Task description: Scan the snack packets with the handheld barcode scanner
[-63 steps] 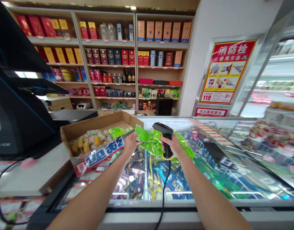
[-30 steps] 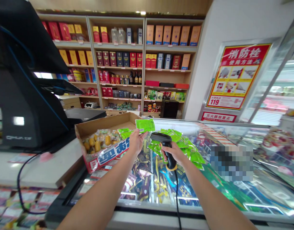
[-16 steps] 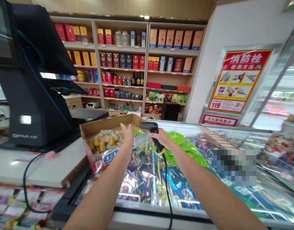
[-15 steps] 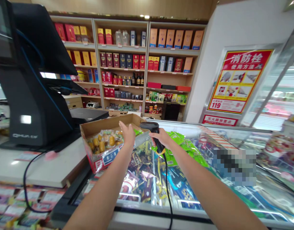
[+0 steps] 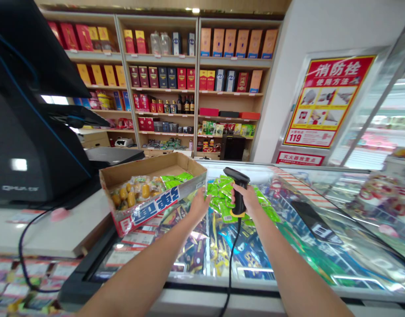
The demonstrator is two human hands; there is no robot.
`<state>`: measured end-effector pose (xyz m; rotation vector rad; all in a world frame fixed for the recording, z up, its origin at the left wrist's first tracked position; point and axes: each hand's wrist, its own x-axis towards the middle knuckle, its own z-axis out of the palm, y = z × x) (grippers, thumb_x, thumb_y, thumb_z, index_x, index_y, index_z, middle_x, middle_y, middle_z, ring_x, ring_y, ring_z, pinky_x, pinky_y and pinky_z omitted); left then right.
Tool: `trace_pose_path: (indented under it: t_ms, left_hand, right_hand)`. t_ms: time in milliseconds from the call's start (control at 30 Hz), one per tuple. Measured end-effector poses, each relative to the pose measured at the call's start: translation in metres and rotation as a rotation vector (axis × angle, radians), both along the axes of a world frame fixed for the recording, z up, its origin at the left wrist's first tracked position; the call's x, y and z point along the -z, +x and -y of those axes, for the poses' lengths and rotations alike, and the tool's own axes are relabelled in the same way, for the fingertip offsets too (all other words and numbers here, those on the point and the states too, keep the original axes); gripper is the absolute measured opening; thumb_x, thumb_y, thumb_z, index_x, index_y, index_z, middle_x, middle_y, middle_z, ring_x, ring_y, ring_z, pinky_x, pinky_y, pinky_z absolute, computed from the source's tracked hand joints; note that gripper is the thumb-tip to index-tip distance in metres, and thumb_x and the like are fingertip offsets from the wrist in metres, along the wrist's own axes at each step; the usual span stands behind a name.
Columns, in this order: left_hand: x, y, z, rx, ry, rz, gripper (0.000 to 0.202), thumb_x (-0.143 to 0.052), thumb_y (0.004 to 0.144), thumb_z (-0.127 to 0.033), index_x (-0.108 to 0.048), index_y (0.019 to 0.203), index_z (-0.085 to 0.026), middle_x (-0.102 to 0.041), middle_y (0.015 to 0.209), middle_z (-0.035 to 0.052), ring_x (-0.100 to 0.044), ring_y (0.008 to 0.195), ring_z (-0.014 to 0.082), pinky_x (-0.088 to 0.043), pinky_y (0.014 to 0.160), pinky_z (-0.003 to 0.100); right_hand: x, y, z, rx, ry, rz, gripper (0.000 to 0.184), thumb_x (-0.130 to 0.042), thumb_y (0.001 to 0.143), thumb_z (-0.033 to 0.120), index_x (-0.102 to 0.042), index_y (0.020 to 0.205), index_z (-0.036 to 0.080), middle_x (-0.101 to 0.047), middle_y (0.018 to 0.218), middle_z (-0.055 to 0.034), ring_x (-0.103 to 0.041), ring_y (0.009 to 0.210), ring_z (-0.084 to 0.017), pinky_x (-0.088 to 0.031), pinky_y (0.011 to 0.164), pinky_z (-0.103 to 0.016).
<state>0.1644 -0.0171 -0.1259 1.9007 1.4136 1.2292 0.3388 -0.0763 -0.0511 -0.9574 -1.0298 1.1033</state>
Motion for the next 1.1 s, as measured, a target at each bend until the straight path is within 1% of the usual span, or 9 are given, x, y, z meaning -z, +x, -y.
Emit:
trace_pose_path:
  t_ms: [133,233,333,467,600,700,800,933,1100]
  left_hand:
    - [-0.008,0.004,-0.026,-0.047,-0.125,0.102,0.037,-0.063,0.079,-0.021,-0.058,0.114,-0.012,-0.071,0.104,0.0142,-0.066,0.101,0.0239,-0.048,0.086,0.032]
    - [-0.019,0.011,-0.046,-0.093,-0.241,0.145,0.024,-0.072,0.068,-0.023,-0.065,0.088,-0.013,-0.071,0.080,0.0093,-0.068,0.086,0.0239,-0.048,0.071,0.028]
    - [-0.027,0.019,-0.053,-0.117,-0.275,0.178,0.020,-0.076,0.062,-0.027,-0.060,0.066,-0.015,-0.063,0.062,0.0037,-0.066,0.075,0.0227,-0.045,0.060,0.026]
    - [-0.034,0.018,-0.042,-0.113,-0.274,0.223,0.022,-0.073,0.064,-0.025,-0.053,0.060,-0.017,-0.052,0.055,-0.0007,-0.061,0.066,0.0182,-0.044,0.054,0.024]
    - [-0.042,-0.007,-0.015,-0.122,-0.259,0.313,0.016,-0.065,0.072,-0.022,-0.049,0.071,-0.017,-0.048,0.062,-0.0030,-0.054,0.058,0.0128,-0.050,0.052,0.026]
    - [-0.045,-0.033,0.004,-0.112,-0.080,0.410,0.015,-0.060,0.077,-0.026,-0.047,0.075,-0.019,-0.047,0.065,-0.0037,-0.051,0.057,0.0120,-0.053,0.053,0.028]
    - [-0.043,-0.047,0.013,-0.085,0.092,0.559,0.019,-0.059,0.077,-0.033,-0.044,0.078,-0.021,-0.048,0.067,-0.0039,-0.053,0.059,0.0122,-0.056,0.056,0.029]
    - [-0.040,-0.045,0.015,0.020,0.055,0.742,0.025,-0.061,0.073,-0.037,-0.041,0.077,-0.022,-0.048,0.065,-0.0057,-0.052,0.057,0.0113,-0.057,0.057,0.032]
    - [-0.039,-0.039,0.017,0.084,-0.009,0.777,0.030,-0.066,0.069,-0.035,-0.040,0.074,-0.021,-0.042,0.059,-0.0091,-0.045,0.050,0.0074,-0.058,0.057,0.032]
  right_hand:
    - [0.007,0.001,0.000,-0.040,-0.004,0.070,0.027,-0.077,0.061,0.038,-0.058,0.060,0.017,-0.056,0.046,0.0015,-0.051,0.036,-0.013,-0.046,0.037,-0.027]
    - [0.005,-0.001,0.001,-0.051,0.031,0.118,0.027,-0.075,0.064,0.039,-0.059,0.059,0.018,-0.054,0.043,0.0022,-0.051,0.036,-0.013,-0.047,0.039,-0.027]
    - [0.002,-0.002,0.003,-0.043,0.052,0.142,0.025,-0.074,0.064,0.038,-0.059,0.062,0.019,-0.054,0.044,0.0030,-0.051,0.036,-0.013,-0.047,0.039,-0.027]
    - [-0.001,-0.003,0.005,-0.050,0.056,0.193,0.022,-0.072,0.065,0.036,-0.059,0.065,0.019,-0.054,0.044,0.0033,-0.051,0.036,-0.014,-0.047,0.039,-0.028]
    - [0.000,-0.005,0.006,-0.065,0.074,0.214,0.021,-0.071,0.066,0.035,-0.058,0.065,0.019,-0.055,0.048,0.0034,-0.051,0.037,-0.013,-0.047,0.039,-0.028]
    - [0.000,-0.006,0.007,-0.090,0.074,0.191,0.022,-0.072,0.066,0.036,-0.058,0.067,0.018,-0.056,0.050,0.0030,-0.052,0.038,-0.013,-0.046,0.038,-0.027]
    - [0.001,-0.006,0.009,-0.152,0.083,0.148,0.023,-0.072,0.066,0.037,-0.059,0.071,0.017,-0.057,0.052,0.0026,-0.052,0.039,-0.013,-0.047,0.039,-0.027]
    - [0.001,-0.004,0.011,-0.227,0.071,0.131,0.026,-0.072,0.067,0.038,-0.060,0.077,0.017,-0.058,0.053,0.0028,-0.052,0.039,-0.012,-0.047,0.039,-0.026]
    - [0.000,0.004,0.011,-0.313,0.052,0.215,0.029,-0.073,0.069,0.039,-0.060,0.082,0.017,-0.058,0.052,0.0028,-0.052,0.039,-0.013,-0.046,0.040,-0.026]
